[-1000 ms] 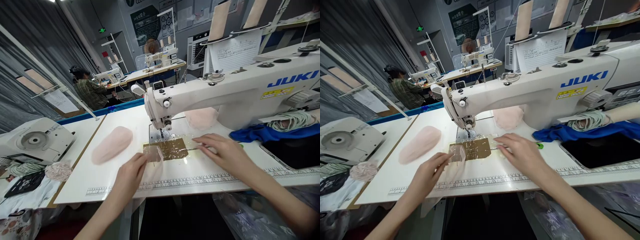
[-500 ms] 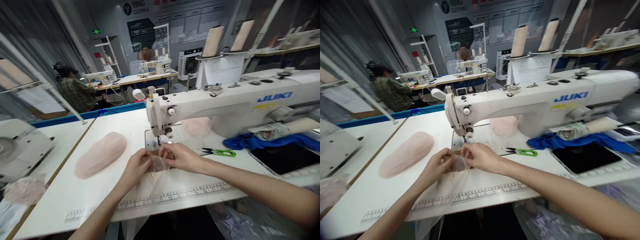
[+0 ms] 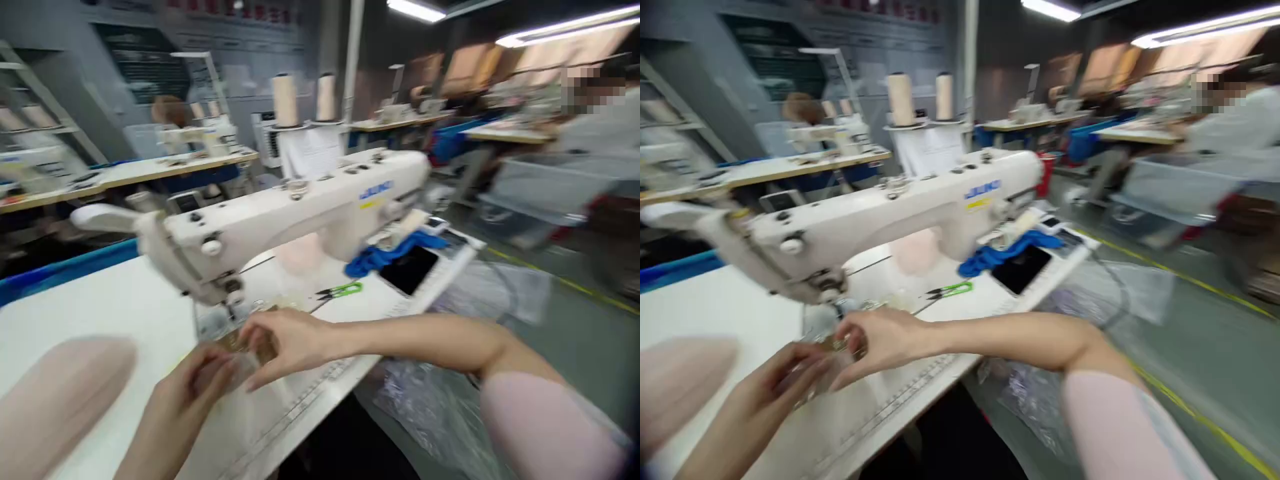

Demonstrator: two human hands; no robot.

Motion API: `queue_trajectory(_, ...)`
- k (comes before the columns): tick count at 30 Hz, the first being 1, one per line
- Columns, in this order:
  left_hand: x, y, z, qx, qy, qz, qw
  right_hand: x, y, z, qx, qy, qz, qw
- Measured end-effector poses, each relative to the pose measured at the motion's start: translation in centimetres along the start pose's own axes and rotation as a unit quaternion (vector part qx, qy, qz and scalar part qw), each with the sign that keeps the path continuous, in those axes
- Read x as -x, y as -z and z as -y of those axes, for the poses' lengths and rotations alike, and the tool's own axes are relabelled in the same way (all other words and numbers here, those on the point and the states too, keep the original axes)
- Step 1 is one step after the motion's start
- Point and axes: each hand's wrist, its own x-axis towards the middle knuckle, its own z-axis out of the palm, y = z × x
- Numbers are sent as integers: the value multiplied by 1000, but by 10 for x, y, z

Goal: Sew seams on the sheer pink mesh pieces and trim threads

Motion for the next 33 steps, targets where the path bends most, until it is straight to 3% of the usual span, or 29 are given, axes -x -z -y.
queue_trajectory(3, -3, 4, -23, -44, 30, 1, 999, -16, -3, -6, -41, 32, 9, 999)
queue_trajectory(5, -7, 8, -28, -54, 44, -11, 998, -27, -5, -12, -82, 13, 33, 996)
queue_trajectory(11, -13, 12, -24, -96, 42, 14, 994, -40, -11, -22, -210, -67, 35, 975)
queue_trajectory(15, -19, 8, -18, -100, 45, 27, 994, -45, -11, -22, -262, -86, 17, 961)
queue_trajectory(21, -17, 0, -10, -100, 12, -20, 995, -46, -17, -24, -169, -38, -44, 984)
queue_trajectory(27, -12, -3, -3, -113, -5, -30, 993, -41, -22, -28, -145, 12, -71, 987)
queue_trajectory(33, -12, -4, 1, -164, -93, -63, 980, -39, -24, -31, -129, 51, -100, 985)
